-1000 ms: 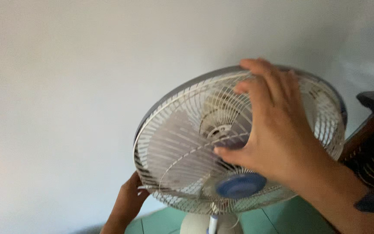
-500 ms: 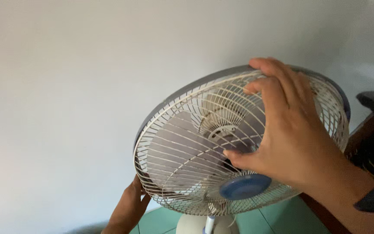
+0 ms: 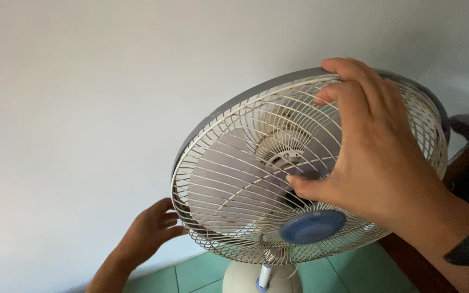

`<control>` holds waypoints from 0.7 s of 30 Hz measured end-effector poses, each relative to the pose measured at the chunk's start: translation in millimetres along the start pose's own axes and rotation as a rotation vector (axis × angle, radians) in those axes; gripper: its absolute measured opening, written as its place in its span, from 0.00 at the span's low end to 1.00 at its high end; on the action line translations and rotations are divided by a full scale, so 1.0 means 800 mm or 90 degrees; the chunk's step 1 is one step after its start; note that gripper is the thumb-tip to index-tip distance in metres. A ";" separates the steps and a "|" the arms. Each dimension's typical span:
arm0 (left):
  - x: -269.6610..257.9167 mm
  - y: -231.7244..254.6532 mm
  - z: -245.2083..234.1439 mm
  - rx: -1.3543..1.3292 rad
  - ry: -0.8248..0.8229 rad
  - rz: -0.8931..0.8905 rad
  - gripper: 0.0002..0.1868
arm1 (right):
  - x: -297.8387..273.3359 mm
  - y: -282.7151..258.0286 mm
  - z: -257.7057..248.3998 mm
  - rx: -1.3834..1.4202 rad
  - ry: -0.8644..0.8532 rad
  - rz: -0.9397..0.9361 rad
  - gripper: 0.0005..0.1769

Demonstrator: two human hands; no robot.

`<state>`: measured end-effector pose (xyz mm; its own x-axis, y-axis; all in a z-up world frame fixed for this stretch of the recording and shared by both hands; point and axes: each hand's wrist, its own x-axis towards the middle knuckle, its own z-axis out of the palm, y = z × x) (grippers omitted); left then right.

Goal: The person assembles a standing electric fan by attaching the fan blades to the motor hub, securing them with a nut, and then fitting the front wire cage over the blades. The person handles the fan blades, the securing nut, and the front cage.

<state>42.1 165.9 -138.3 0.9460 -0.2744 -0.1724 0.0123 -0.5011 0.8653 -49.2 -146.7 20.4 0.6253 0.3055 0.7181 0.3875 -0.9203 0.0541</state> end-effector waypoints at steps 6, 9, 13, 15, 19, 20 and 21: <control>0.000 0.014 -0.005 0.081 -0.012 0.077 0.25 | 0.000 -0.006 -0.002 -0.029 0.021 -0.006 0.51; -0.009 0.020 -0.007 0.124 -0.012 0.088 0.27 | -0.001 -0.003 0.001 -0.016 0.001 0.005 0.52; -0.022 0.039 -0.021 -0.133 -0.044 0.057 0.27 | -0.004 -0.002 0.004 0.003 -0.005 0.023 0.52; -0.031 0.050 -0.016 -0.274 -0.013 0.183 0.20 | -0.003 -0.001 0.002 -0.001 0.002 0.018 0.52; -0.019 0.060 0.016 -0.287 0.223 0.194 0.25 | 0.000 -0.004 -0.001 -0.003 0.003 0.024 0.52; -0.013 0.059 0.022 -0.287 0.270 0.206 0.25 | 0.001 -0.006 -0.001 0.001 -0.002 0.031 0.52; -0.002 0.060 0.029 -0.287 0.313 0.220 0.25 | 0.000 -0.007 -0.001 0.006 0.006 0.023 0.52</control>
<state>33.3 123.4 -107.3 0.9542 0.0957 0.2833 -0.2808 -0.0394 0.9590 -52.1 -142.1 20.9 0.6328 0.2696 0.7259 0.3711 -0.9284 0.0213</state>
